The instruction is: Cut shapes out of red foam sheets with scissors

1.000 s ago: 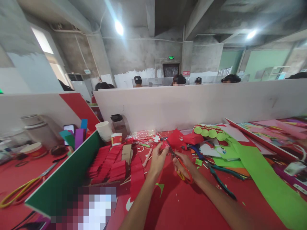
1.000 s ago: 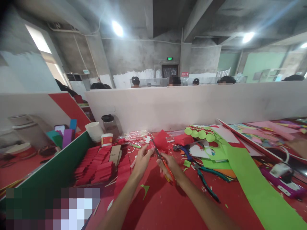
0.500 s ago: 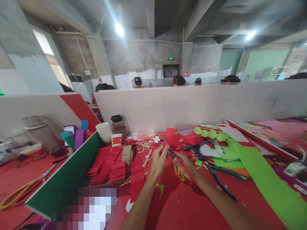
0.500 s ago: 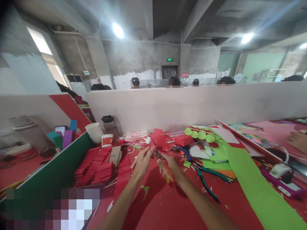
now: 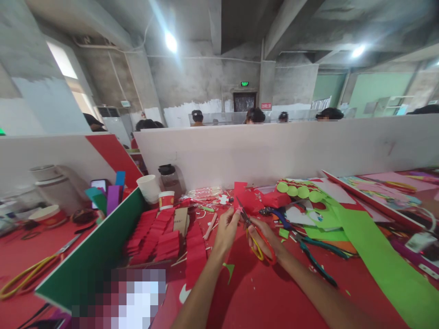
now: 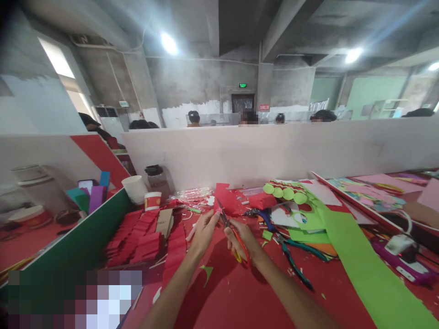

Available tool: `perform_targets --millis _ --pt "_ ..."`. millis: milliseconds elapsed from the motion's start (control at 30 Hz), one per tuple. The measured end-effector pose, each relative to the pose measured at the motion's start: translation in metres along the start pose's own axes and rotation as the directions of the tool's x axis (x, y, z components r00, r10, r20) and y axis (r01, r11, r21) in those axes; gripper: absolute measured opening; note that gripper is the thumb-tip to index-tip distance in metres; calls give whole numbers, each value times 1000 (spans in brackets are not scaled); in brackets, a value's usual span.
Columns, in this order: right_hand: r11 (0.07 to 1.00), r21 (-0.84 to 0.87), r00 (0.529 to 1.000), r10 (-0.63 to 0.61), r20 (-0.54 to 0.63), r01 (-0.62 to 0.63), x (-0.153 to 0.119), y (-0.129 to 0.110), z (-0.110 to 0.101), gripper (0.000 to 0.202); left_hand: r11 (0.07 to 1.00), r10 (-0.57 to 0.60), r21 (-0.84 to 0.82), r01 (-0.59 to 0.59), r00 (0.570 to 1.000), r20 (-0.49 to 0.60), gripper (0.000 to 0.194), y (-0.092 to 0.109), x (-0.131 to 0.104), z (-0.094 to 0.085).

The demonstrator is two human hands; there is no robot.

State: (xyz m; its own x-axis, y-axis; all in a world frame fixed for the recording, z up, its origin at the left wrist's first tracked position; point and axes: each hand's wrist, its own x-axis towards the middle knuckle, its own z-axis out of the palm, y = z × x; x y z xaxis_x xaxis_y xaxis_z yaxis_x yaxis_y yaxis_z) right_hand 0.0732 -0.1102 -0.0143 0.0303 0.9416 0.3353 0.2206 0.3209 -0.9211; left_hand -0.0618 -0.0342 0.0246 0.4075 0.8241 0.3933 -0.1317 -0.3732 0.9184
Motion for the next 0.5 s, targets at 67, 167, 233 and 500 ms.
perform_targets --millis 67,167,233,500 --pt "1000 1 1000 13 -11 -13 0 3 1 63 1000 0 6 0 1000 2 36 -1 0 0" --pt "1000 -11 999 9 -39 -9 -1 7 3 62 1000 -6 19 6 1000 7 36 -1 0 0" --pt "1000 -16 999 -1 -45 1 -1 8 3 62 1000 -12 23 12 1000 6 36 0 0 0" --pt "1000 -20 999 23 -25 -23 0 2 2 67 1000 -1 22 1 1000 16 38 3 0 0"
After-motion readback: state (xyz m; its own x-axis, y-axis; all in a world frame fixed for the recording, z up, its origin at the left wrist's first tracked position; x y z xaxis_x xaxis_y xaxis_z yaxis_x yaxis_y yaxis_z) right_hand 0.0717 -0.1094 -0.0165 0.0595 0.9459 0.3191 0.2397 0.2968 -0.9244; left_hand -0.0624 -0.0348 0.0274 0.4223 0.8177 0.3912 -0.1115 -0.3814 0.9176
